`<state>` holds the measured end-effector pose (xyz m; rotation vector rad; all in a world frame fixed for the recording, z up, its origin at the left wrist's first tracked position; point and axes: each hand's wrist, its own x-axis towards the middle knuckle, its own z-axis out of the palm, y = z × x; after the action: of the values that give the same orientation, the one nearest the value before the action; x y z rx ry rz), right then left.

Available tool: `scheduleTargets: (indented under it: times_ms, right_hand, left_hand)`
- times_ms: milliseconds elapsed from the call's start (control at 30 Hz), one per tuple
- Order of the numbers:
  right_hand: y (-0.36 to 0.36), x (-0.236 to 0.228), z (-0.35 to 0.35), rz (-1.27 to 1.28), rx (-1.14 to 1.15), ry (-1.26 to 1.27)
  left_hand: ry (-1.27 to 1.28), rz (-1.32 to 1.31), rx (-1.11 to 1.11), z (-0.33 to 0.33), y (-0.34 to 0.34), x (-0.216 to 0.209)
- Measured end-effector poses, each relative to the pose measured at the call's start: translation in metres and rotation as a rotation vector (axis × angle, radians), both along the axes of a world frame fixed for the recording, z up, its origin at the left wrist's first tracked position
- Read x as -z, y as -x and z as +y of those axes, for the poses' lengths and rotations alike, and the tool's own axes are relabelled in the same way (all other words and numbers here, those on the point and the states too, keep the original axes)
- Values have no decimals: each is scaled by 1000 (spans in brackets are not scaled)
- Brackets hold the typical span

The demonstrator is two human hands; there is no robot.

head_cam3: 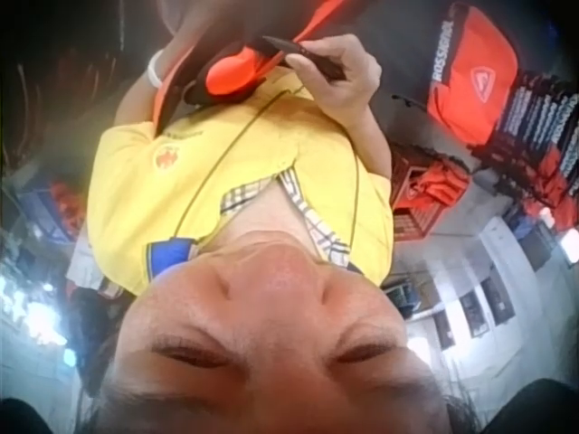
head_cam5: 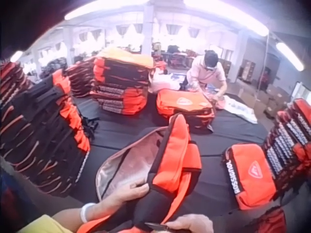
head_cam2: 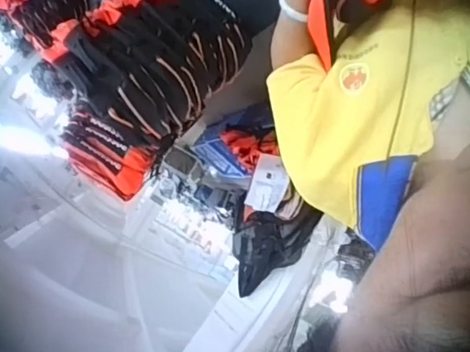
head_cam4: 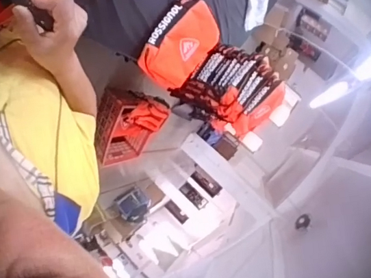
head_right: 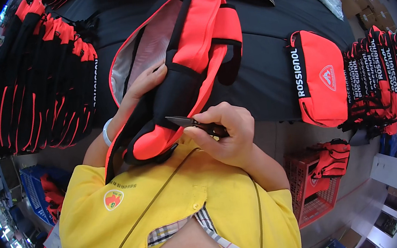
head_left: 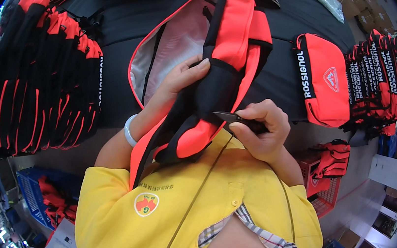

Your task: Inspect and check zippers and straps of red backpacks on a production workbench.

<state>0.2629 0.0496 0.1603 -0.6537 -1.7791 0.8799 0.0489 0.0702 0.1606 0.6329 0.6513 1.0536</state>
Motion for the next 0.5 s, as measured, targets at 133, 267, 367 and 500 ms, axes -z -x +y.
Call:
scheduleTargets:
  times_ms: [133, 267, 367, 500]
  right_hand:
    - [-37, -11, 13, 62, -192, 267]
    - [-64, -19, 44, -156, -105, 228]
    - [-23, 25, 60, -228, 245, 168]
    - [-7, 76, 81, -193, 421, 119]
  left_hand:
    - [-57, 13, 14, 4, 13, 1]
    - [-115, 167, 109, 12, 35, -26]
    - [-150, 281, 213, 21, 54, -55]
    - [-326, 1058, 312, 44, 107, -92]
